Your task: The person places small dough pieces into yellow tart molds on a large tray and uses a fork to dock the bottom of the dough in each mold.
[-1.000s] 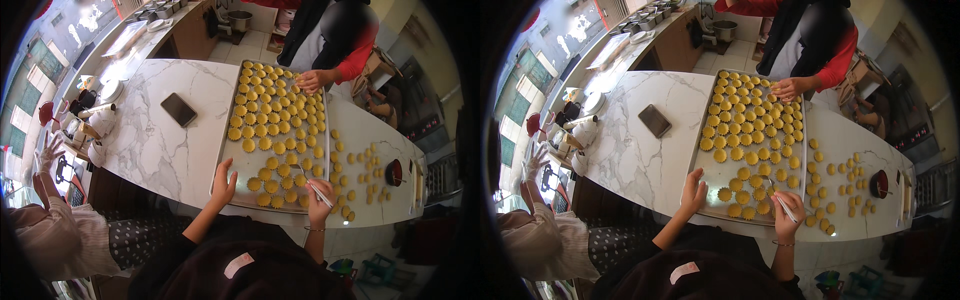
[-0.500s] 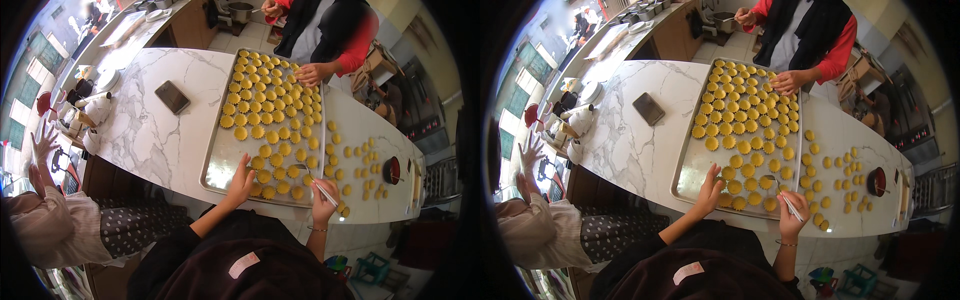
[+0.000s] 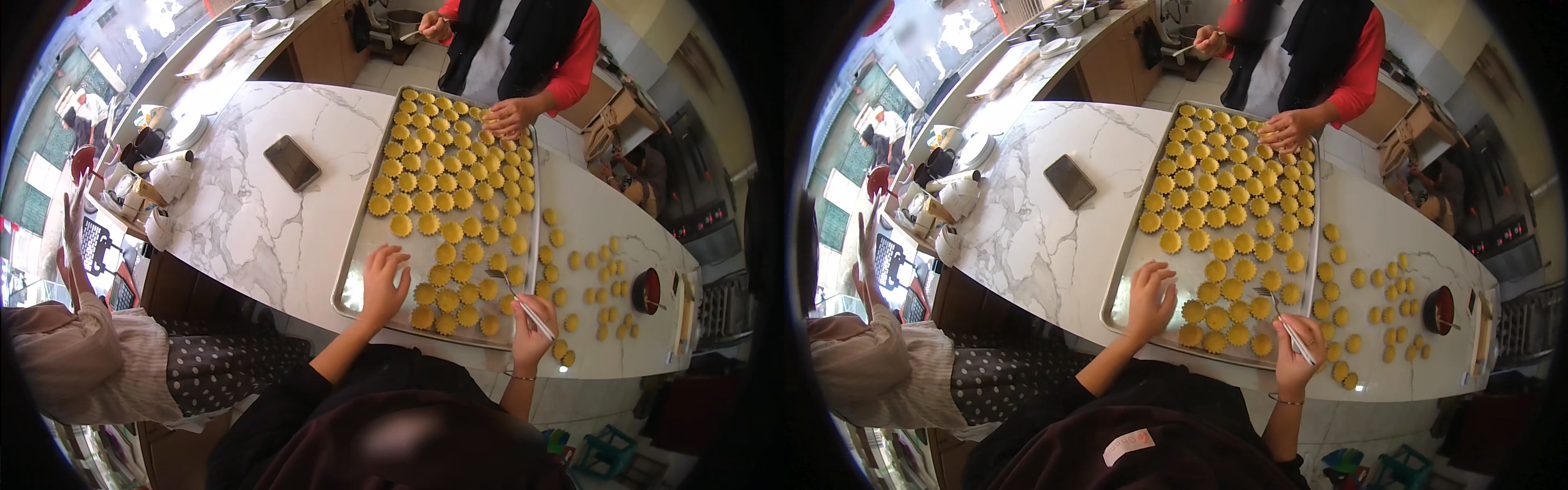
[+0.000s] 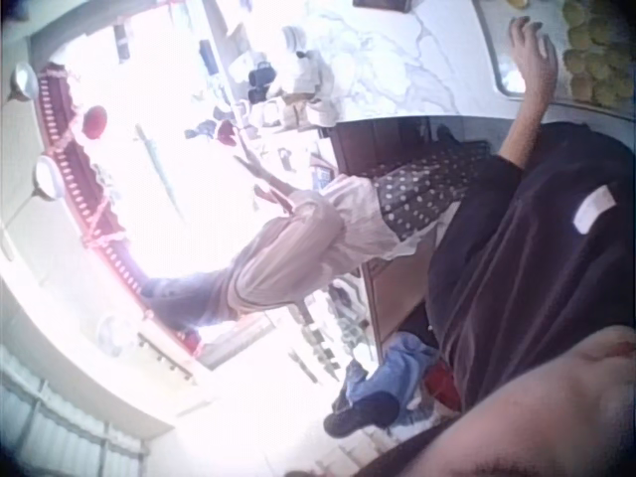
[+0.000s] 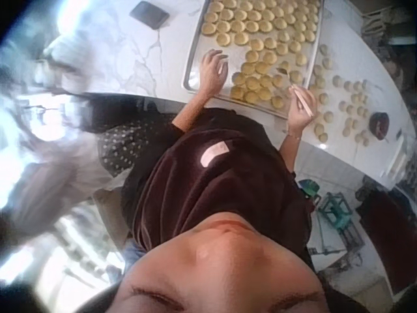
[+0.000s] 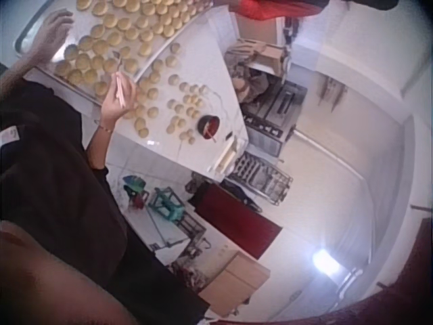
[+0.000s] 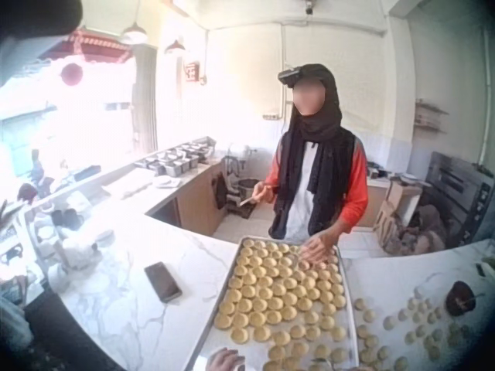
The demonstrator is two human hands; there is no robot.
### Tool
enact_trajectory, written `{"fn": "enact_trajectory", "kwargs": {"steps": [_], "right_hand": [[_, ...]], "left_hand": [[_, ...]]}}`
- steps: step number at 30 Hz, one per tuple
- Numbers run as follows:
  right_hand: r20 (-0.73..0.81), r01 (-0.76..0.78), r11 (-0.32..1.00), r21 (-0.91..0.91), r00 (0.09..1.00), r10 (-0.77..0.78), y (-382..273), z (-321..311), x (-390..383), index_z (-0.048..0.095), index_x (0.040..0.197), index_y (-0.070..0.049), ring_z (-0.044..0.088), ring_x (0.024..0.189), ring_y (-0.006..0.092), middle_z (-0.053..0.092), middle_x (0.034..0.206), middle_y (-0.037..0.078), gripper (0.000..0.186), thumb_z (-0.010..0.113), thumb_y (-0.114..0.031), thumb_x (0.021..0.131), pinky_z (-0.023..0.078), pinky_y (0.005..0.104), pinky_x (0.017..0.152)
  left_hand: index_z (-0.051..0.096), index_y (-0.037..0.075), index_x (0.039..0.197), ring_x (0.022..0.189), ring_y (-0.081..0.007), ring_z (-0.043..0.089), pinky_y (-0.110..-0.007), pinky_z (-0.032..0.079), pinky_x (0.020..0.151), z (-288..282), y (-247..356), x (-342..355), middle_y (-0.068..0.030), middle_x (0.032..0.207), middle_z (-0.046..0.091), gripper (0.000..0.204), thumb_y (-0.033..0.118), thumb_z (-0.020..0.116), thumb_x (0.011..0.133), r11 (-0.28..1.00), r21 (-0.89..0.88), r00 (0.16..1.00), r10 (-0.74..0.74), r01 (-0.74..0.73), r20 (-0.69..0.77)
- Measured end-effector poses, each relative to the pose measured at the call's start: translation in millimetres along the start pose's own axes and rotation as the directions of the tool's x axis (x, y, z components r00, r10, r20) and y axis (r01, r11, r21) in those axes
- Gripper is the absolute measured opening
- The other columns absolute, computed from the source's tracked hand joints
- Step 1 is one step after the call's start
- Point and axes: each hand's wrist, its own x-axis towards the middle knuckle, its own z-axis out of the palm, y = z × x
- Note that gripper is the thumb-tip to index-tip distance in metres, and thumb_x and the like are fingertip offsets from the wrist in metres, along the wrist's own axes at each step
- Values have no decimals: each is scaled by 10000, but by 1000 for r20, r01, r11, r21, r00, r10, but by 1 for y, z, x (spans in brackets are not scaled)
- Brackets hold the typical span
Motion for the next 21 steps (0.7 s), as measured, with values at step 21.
{"fn": "enact_trajectory", "kwargs": {"steps": [21], "right_hand": [[-25, -94, 995, 24, 995, 94, 16, 3, -12, 687, 881, -27, 630, 784, 199, 637, 860, 90, 185, 746, 54, 725, 513, 309, 695]], "left_hand": [[615, 67, 1055, 1251, -355, 406, -494, 323, 1005, -65, -32, 42, -108, 1229, 527, 308, 54, 629, 747, 949, 258, 948, -97, 179, -302]]}}
